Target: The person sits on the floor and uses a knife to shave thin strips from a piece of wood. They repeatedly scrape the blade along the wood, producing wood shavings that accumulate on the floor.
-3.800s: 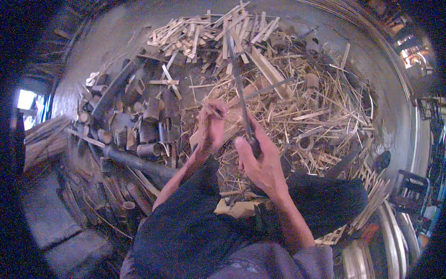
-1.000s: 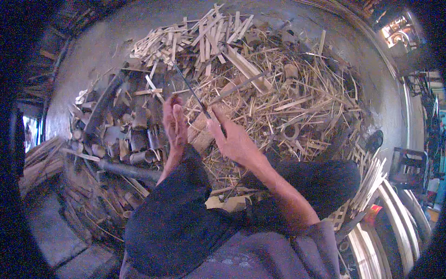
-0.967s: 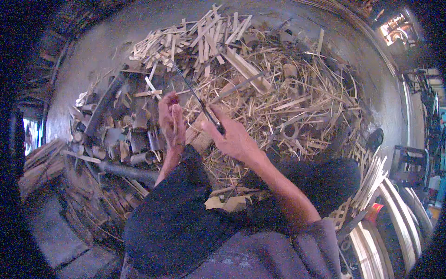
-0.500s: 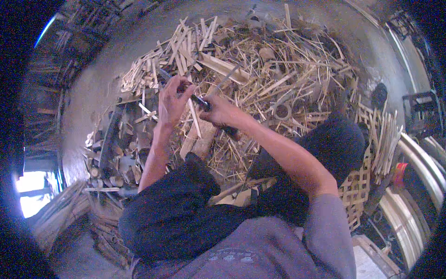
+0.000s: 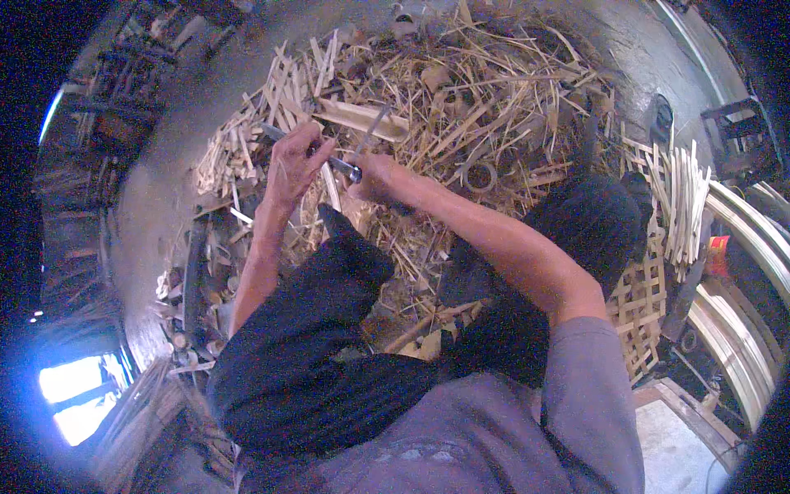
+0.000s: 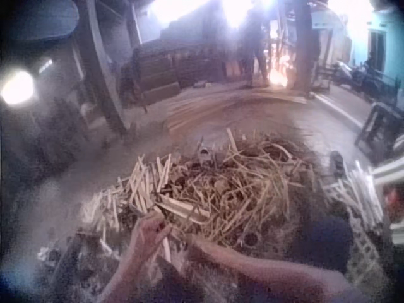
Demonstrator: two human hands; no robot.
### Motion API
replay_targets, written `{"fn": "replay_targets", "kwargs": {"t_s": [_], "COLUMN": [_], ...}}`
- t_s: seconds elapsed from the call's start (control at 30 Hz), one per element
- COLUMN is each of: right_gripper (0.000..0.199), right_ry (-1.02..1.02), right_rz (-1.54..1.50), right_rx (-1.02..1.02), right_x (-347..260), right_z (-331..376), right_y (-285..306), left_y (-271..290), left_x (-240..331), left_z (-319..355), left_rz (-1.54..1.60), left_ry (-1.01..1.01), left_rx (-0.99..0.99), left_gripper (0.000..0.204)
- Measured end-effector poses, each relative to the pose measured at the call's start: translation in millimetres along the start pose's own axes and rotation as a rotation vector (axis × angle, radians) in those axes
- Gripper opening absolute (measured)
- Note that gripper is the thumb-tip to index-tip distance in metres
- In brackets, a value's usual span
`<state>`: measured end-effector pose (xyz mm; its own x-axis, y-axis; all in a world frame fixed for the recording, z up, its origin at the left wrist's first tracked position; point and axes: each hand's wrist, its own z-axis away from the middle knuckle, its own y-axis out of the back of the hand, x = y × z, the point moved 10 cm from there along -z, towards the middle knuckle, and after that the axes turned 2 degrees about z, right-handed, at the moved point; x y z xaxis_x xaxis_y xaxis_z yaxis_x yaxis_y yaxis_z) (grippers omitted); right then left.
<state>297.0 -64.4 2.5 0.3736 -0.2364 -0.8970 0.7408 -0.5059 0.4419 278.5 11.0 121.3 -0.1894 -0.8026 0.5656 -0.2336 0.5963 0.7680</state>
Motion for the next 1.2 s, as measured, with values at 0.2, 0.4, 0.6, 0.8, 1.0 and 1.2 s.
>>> {"fn": "replay_targets", "kwargs": {"t_s": [0.2, 0.4, 0.6, 0.8, 1.0, 1.2], "right_gripper": [0.016, 0.012, 0.021, 0.025, 0.023, 0.029], "right_ry": [0.063, -0.212, -0.338, -0.428, -0.299, -0.287], "right_rz": [0.202, -0.236, -0.225, -0.185, -0.169, 0.057], "right_rx": [0.199, -0.181, -0.226, -0.186, -0.211, -0.226], "right_x": [8, 21, 51, 64, 77, 111], "right_z": [1, 25, 31, 39, 42, 45], "right_y": [8, -31, -37, -42, -63, -96], "left_y": [-3, -2, -1, -7, -7, -1], "left_x": [-5, 5, 17, 22, 27, 32], "left_z": [-1, 12, 15, 18, 25, 34], "left_rz": [0.033, 0.093, 0.09, 0.093, 0.067, 0.034], "left_ry": [0.042, 0.033, 0.014, -0.013, 0.021, -0.006], "left_rx": [-0.015, 0.01, 0.042, 0.0, -0.047, -0.046], "left_gripper": [0.025, 0.022, 0.02, 0.022, 0.022, 0.018]}}
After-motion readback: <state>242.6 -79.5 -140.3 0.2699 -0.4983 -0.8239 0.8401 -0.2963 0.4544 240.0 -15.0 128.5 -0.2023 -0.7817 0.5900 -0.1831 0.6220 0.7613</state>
